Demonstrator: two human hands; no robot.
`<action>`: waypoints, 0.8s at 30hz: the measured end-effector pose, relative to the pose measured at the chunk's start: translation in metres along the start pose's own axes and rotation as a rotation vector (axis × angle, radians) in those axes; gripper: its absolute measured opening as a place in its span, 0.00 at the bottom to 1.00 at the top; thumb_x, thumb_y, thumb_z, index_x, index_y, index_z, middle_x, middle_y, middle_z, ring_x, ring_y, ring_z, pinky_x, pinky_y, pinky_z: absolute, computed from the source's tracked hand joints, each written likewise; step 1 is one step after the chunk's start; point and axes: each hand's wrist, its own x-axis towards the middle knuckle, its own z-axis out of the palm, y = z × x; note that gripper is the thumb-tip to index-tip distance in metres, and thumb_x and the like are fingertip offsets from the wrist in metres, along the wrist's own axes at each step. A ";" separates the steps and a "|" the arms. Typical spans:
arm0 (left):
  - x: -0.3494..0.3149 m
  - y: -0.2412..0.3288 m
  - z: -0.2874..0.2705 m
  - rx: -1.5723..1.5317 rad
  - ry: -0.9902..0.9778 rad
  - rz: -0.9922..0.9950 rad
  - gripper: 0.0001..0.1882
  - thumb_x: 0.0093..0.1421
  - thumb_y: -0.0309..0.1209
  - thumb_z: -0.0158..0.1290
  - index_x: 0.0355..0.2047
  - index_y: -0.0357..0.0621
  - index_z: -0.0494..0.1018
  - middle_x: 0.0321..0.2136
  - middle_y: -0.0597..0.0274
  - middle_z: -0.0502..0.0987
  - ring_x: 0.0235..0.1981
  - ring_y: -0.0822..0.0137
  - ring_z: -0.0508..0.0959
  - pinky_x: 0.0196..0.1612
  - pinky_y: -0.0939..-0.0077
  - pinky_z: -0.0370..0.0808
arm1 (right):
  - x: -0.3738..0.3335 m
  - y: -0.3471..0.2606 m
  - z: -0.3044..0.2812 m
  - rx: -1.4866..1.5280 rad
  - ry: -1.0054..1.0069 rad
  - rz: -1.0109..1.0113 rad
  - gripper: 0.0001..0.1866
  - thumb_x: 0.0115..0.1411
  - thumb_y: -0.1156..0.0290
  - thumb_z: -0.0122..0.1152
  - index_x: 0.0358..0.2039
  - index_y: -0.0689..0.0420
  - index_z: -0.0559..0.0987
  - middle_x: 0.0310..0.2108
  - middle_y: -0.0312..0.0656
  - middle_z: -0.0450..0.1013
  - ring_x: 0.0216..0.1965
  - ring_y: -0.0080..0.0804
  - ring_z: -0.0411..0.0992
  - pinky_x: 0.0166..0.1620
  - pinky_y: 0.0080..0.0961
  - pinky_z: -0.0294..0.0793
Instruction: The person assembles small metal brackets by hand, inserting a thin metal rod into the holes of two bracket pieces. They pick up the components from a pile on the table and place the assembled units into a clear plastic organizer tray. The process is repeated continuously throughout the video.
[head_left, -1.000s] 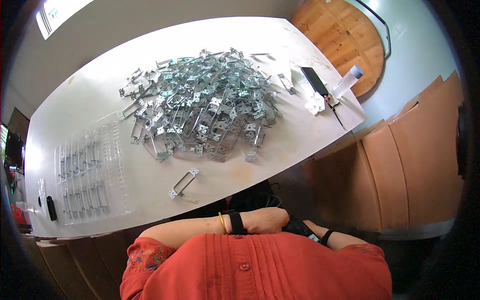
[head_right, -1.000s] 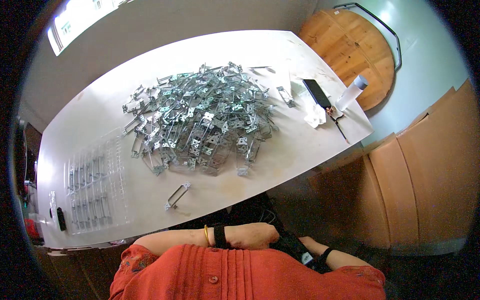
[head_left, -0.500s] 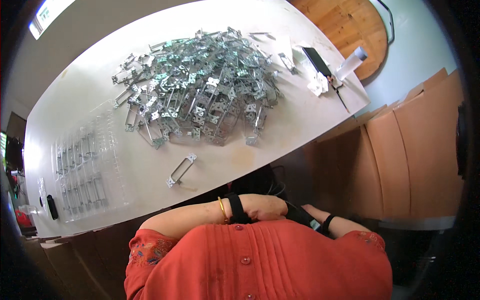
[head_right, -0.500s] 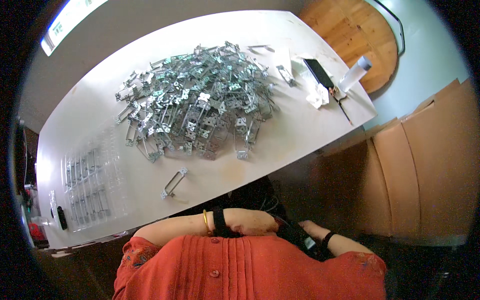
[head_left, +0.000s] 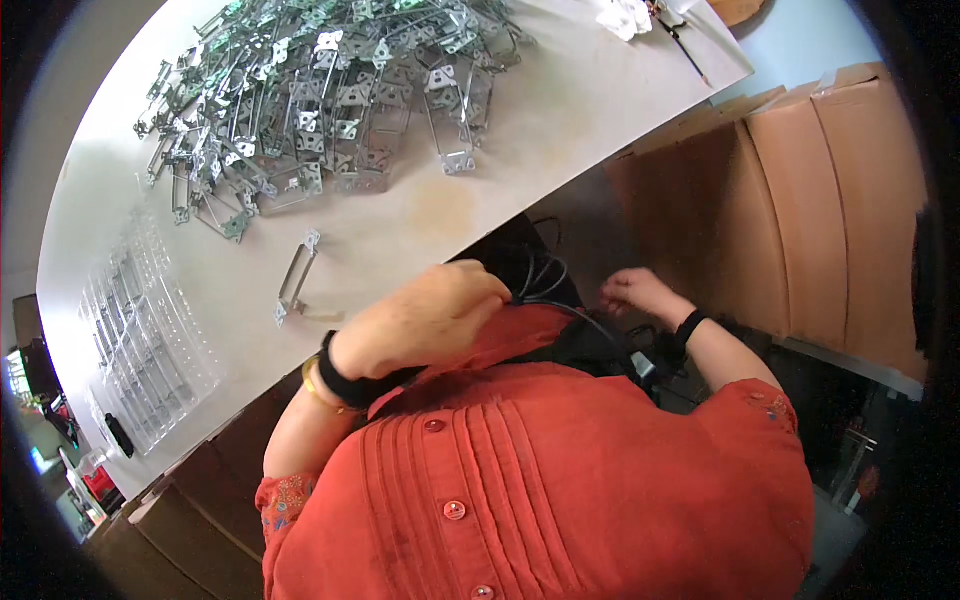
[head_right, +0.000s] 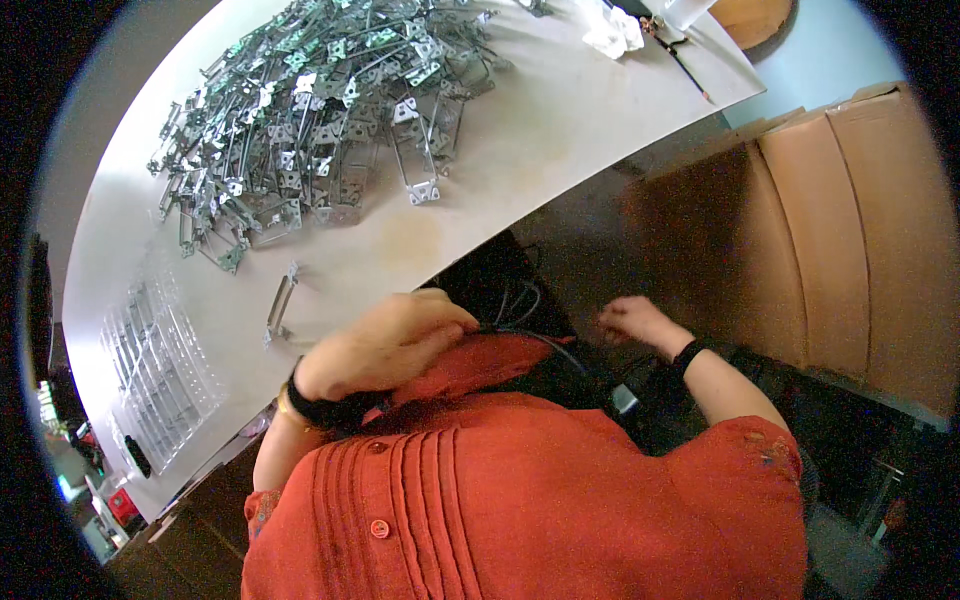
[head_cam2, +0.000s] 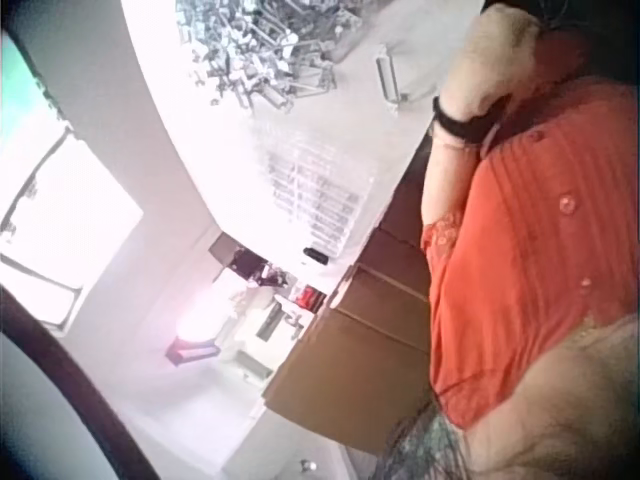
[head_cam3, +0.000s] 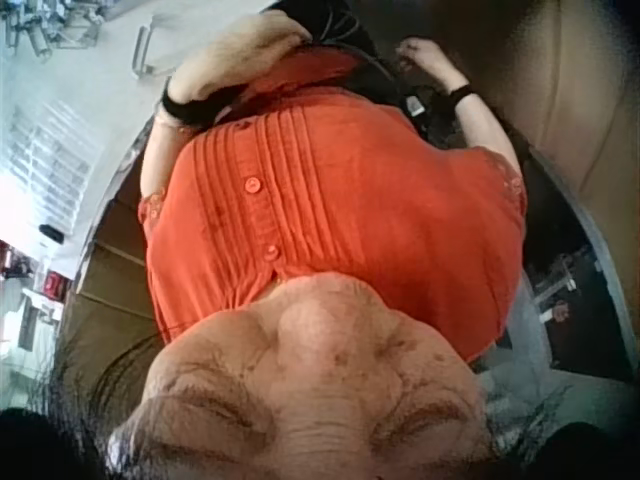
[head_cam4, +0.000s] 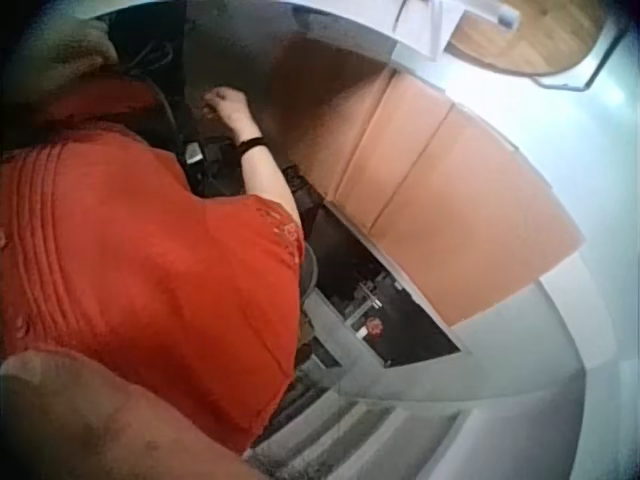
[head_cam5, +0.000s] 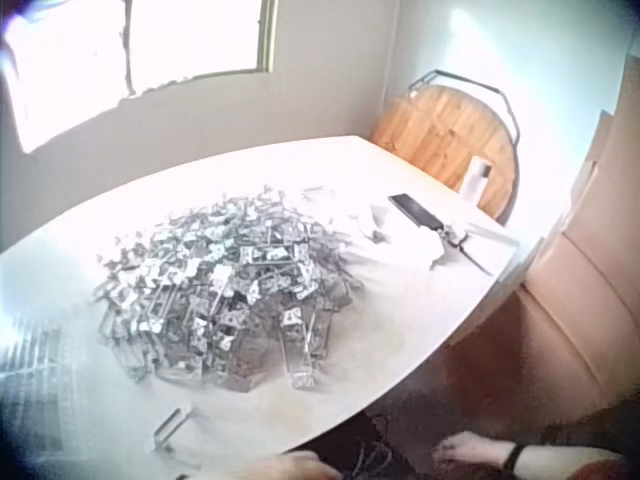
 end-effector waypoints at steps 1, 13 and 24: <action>-0.008 0.005 -0.008 -0.017 0.021 -0.058 0.14 0.72 0.28 0.50 0.51 0.36 0.80 0.41 0.45 0.81 0.41 0.48 0.81 0.47 0.60 0.78 | 0.009 0.004 -0.009 0.011 0.011 -0.066 0.13 0.72 0.64 0.63 0.45 0.61 0.84 0.37 0.38 0.83 0.35 0.24 0.80 0.41 0.26 0.83; -0.108 0.071 -0.060 -0.172 0.468 -0.464 0.12 0.73 0.26 0.54 0.52 0.35 0.80 0.35 0.59 0.78 0.29 0.72 0.78 0.33 0.77 0.76 | -0.030 -0.151 -0.029 0.010 0.112 -0.427 0.11 0.72 0.67 0.62 0.44 0.62 0.85 0.33 0.37 0.82 0.33 0.20 0.79 0.39 0.19 0.80; -0.166 0.054 -0.049 -0.193 0.799 -0.559 0.11 0.73 0.30 0.57 0.50 0.36 0.81 0.33 0.65 0.79 0.29 0.79 0.75 0.32 0.82 0.73 | -0.064 -0.240 0.022 -0.013 0.056 -0.676 0.09 0.74 0.68 0.62 0.47 0.58 0.86 0.32 0.32 0.82 0.33 0.14 0.77 0.37 0.15 0.79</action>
